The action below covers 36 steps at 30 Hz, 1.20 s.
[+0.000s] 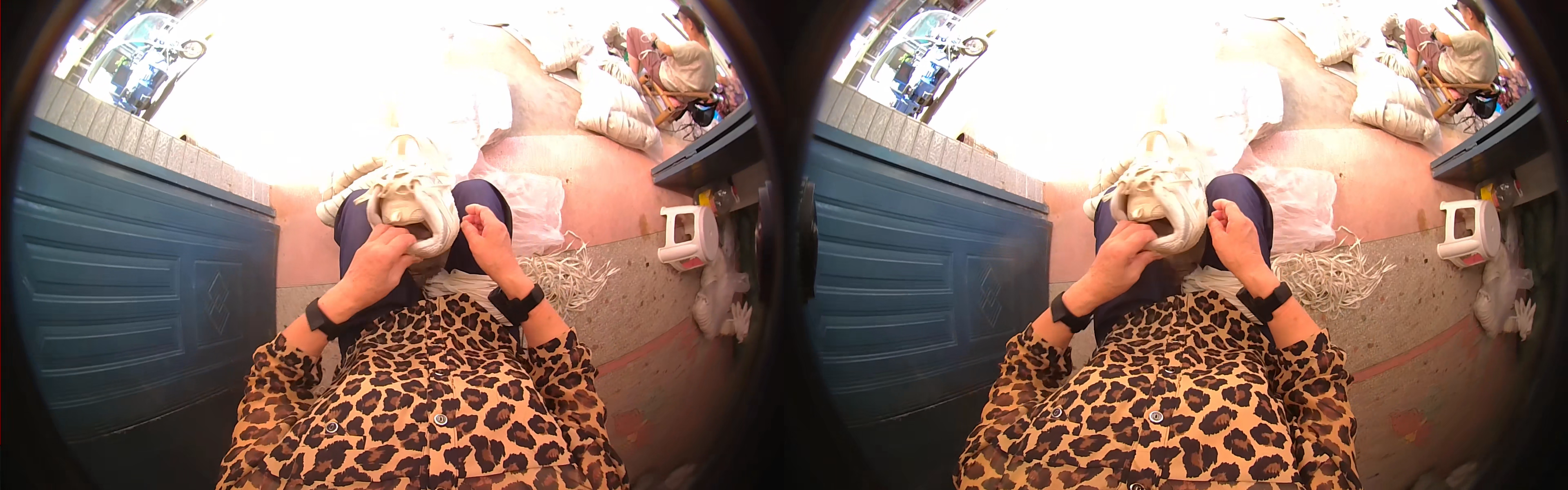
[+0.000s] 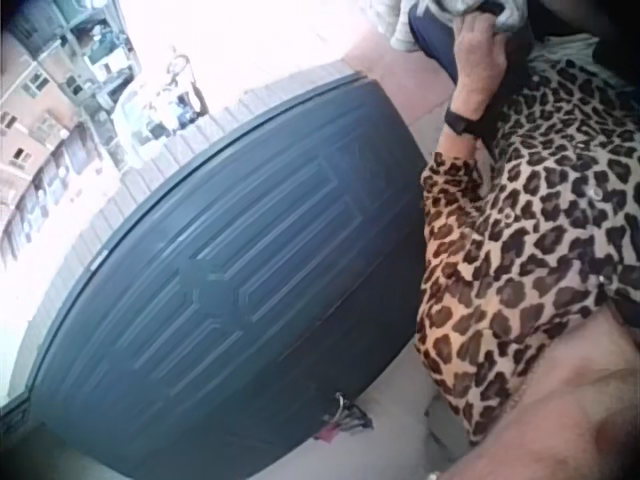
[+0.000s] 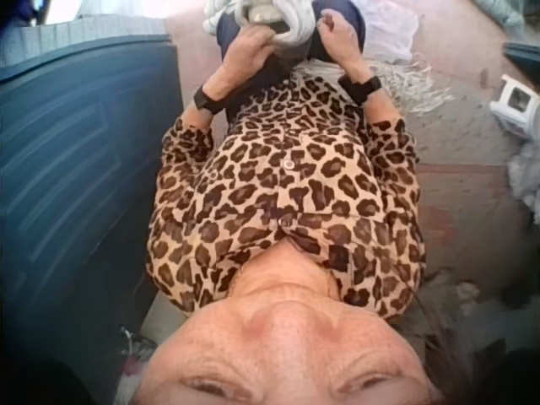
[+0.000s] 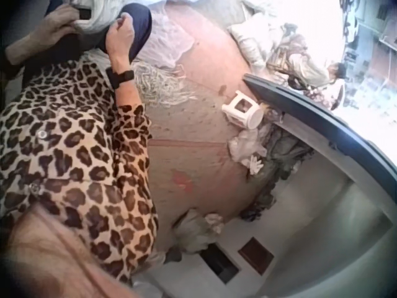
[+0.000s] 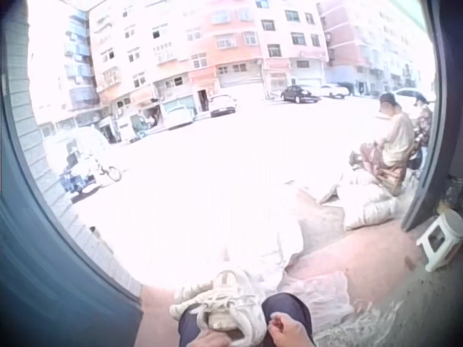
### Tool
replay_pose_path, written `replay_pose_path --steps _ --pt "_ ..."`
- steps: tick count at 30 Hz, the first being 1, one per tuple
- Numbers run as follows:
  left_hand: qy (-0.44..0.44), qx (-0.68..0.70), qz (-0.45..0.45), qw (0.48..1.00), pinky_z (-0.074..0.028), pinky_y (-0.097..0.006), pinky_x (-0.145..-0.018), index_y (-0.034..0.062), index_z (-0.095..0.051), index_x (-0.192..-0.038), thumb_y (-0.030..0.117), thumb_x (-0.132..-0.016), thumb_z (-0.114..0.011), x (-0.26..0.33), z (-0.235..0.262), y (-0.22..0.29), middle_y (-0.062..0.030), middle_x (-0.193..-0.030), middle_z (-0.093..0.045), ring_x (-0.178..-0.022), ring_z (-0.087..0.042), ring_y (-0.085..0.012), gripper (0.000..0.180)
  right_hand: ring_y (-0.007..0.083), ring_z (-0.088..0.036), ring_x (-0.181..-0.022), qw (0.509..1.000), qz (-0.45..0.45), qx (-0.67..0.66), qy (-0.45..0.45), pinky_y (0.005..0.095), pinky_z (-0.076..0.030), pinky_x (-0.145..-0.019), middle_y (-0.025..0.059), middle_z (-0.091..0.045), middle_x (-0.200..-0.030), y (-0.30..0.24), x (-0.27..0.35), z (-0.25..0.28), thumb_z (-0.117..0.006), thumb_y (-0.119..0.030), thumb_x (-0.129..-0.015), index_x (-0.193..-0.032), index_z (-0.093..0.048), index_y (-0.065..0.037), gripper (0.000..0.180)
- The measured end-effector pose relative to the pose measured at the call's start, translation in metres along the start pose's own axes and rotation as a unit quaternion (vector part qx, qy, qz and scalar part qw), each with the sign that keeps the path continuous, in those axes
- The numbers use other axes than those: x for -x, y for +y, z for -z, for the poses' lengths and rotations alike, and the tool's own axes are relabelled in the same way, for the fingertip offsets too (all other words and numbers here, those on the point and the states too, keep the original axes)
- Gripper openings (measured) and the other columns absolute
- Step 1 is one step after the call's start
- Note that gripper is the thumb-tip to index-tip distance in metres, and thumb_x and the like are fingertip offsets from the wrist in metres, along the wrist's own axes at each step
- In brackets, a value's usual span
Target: Lacing a pair of white athletic shoes.
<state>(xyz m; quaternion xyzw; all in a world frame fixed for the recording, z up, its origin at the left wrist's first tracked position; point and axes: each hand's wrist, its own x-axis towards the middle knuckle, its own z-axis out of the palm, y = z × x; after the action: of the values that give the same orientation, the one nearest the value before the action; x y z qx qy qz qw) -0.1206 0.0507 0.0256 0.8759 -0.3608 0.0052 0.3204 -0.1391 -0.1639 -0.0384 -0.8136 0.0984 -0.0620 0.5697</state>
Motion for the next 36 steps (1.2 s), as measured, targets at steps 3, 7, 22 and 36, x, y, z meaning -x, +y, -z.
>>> replay_pose_path --steps 3,7,22,36 --pt "0.058 0.216 0.118 0.968 -0.046 -0.028 -0.076 0.0006 -0.056 -0.102 -0.001 -0.076 -0.064 0.011 0.026 0.003 -0.0092 -0.096 -0.06 -0.087 -0.057 -0.0197 0.027 0.0306 -0.061 -0.08 0.997 -0.046 0.004 -0.061 0.0366 -0.048 -0.072 0.0183 -0.062 -0.089 0.0 0.009 -0.002 -0.059 -0.021 -0.083 -0.112 -0.051 0.0 0.037" --pt "0.12 0.344 0.203 0.909 -0.047 -0.023 -0.074 -0.0024 -0.052 -0.109 0.001 -0.083 -0.06 0.018 0.05 0.004 -0.0058 -0.097 -0.059 -0.086 -0.056 -0.0102 0.028 0.0234 -0.061 -0.088 0.987 -0.066 0.051 -0.134 0.0321 -0.047 -0.078 0.0191 -0.06 -0.1 0.003 0.012 -0.011 -0.062 -0.026 -0.083 -0.12 -0.042 0.001 0.051" --pt "0.248 0.338 0.199 0.886 -0.044 -0.025 -0.08 -0.0017 -0.046 -0.113 0.007 -0.087 -0.058 0.027 0.046 0.007 -0.0053 -0.101 -0.055 -0.087 -0.053 -0.0104 0.03 0.0421 -0.057 -0.094 0.979 -0.108 0.076 -0.155 0.0421 -0.043 -0.083 0.0296 -0.057 -0.102 -0.037 -0.003 -0.006 -0.057 -0.038 -0.074 -0.127 -0.03 0.007 0.074" --pt "0.1 0.099 0.059 0.988 -0.044 -0.034 -0.075 0.0008 -0.054 -0.094 0.003 -0.072 -0.068 0.01 -0.003 0.001 -0.0142 -0.093 -0.056 -0.087 -0.053 -0.0306 0.026 0.0195 -0.056 -0.103 0.852 -0.294 -0.338 -0.271 0.0291 -0.046 -0.089 0.0141 -0.051 -0.122 0.013 0.049 0.204 -0.06 -0.02 -0.077 -0.128 -0.041 0.003 0.059"
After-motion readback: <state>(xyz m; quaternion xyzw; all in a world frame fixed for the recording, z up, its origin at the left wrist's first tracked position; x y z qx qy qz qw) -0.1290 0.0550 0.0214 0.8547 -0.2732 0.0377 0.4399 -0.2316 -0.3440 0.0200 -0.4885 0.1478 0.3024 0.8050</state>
